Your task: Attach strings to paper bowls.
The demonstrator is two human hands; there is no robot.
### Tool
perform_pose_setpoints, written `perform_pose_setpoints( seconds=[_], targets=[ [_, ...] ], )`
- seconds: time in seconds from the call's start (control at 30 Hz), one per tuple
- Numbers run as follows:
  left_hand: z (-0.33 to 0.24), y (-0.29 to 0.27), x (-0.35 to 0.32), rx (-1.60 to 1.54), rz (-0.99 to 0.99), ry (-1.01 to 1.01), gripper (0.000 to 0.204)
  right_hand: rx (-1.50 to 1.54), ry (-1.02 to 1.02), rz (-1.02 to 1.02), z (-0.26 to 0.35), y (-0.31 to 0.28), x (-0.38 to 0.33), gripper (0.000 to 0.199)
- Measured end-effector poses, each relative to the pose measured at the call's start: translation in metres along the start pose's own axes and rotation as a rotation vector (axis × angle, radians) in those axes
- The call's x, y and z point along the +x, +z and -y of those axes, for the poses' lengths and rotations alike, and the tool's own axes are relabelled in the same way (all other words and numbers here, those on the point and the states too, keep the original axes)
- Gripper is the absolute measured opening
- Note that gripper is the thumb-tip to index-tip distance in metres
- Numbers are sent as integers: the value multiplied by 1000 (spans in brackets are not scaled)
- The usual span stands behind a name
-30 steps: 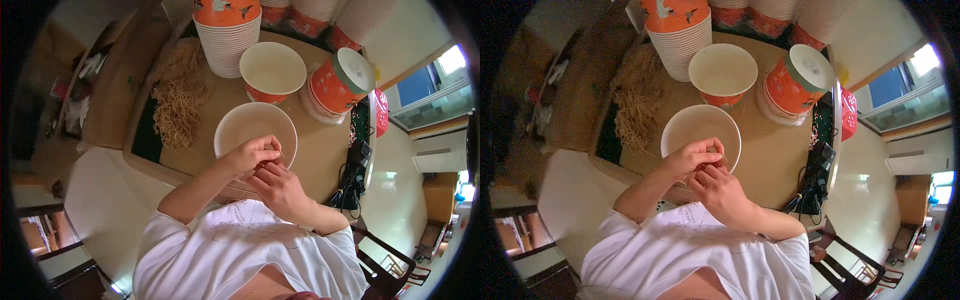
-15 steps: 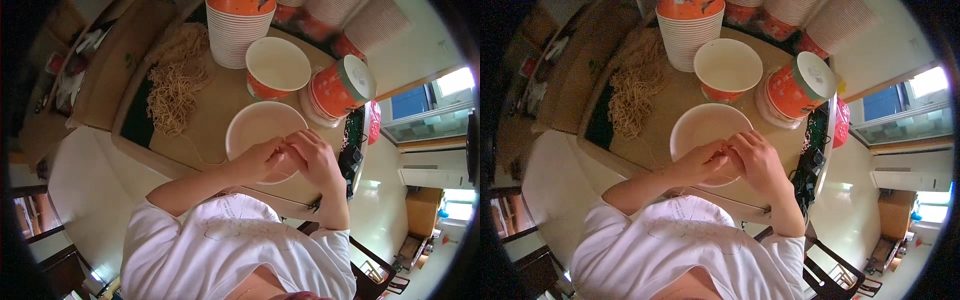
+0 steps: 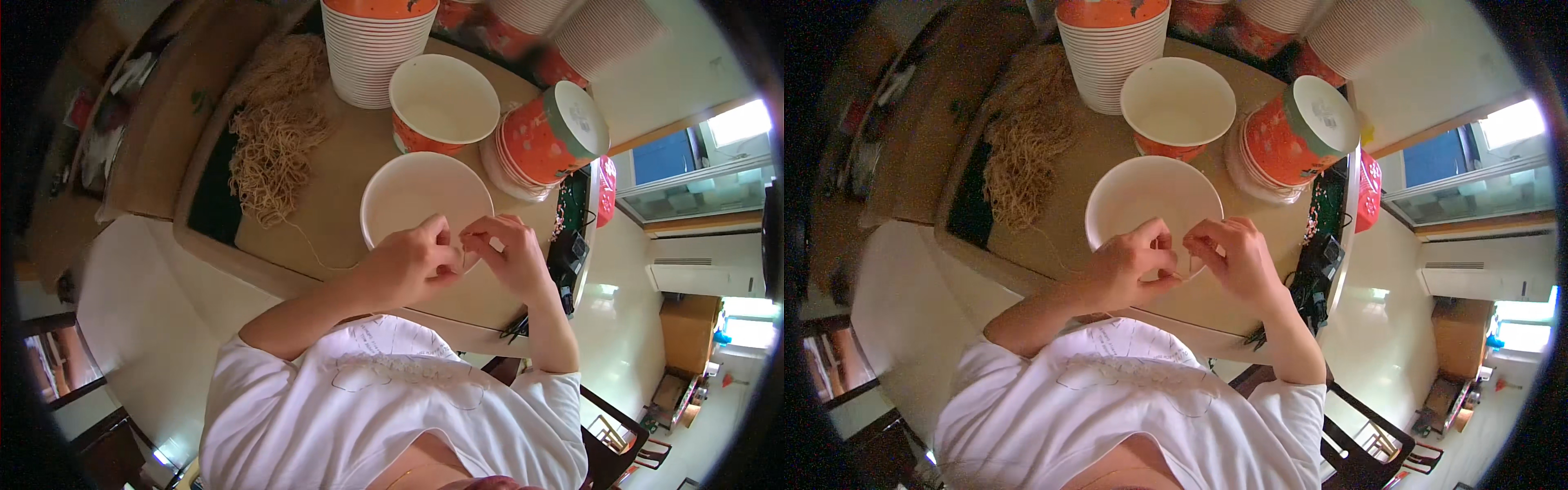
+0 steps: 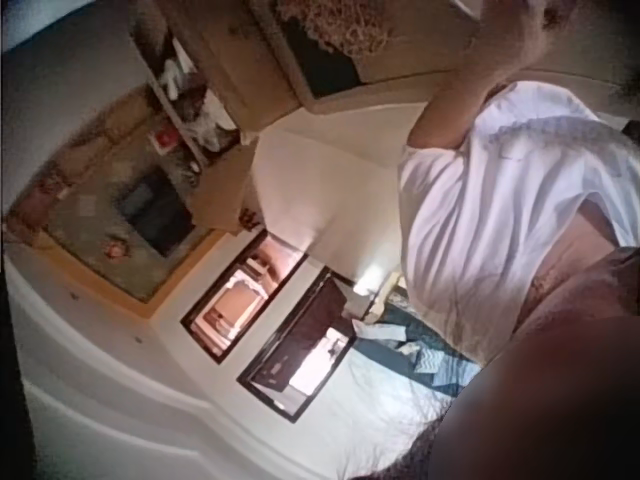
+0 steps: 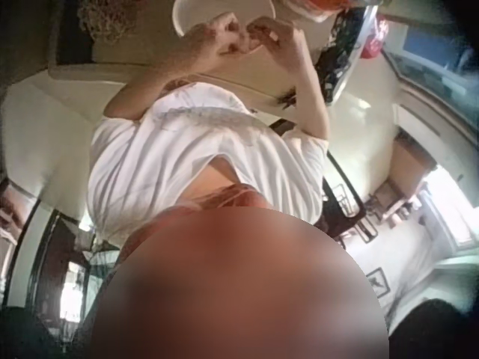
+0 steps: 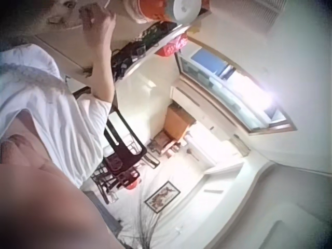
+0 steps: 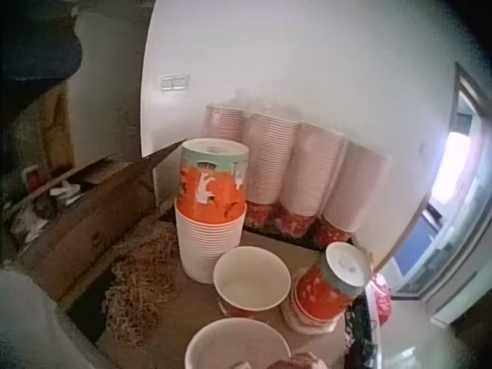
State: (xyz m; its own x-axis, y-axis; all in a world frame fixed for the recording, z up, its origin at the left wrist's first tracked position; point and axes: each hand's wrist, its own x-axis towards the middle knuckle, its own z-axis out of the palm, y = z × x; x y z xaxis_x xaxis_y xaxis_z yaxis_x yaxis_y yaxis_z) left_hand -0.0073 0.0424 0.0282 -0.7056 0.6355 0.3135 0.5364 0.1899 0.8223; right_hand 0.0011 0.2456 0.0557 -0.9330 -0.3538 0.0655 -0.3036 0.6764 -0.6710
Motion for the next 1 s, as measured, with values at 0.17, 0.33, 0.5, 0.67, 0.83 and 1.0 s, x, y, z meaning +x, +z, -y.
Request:
perform_pose_setpoints(
  seconds=[0.17,0.33,0.5,0.67,0.83,1.0],
  targets=[
    [0,-3,0,341,108,55,13,113,59,9,0,2,2,9],
    [-5,2,3,521,11,131,13,348,163,-80,0,8,0,6],
    [5,5,3,310,44,-34,15,302,146,-94,1,9,1,6],
    [9,-2,8,-222,-40,-281,9,368,180,-137,1,19,-4,7],
    [15,-13,17,-574,50,-536,8,312,247,-553,14,55,-8,6],
    [16,-13,23,-679,69,-579,15,235,8,-816,14,83,-12,11]
  ],
)
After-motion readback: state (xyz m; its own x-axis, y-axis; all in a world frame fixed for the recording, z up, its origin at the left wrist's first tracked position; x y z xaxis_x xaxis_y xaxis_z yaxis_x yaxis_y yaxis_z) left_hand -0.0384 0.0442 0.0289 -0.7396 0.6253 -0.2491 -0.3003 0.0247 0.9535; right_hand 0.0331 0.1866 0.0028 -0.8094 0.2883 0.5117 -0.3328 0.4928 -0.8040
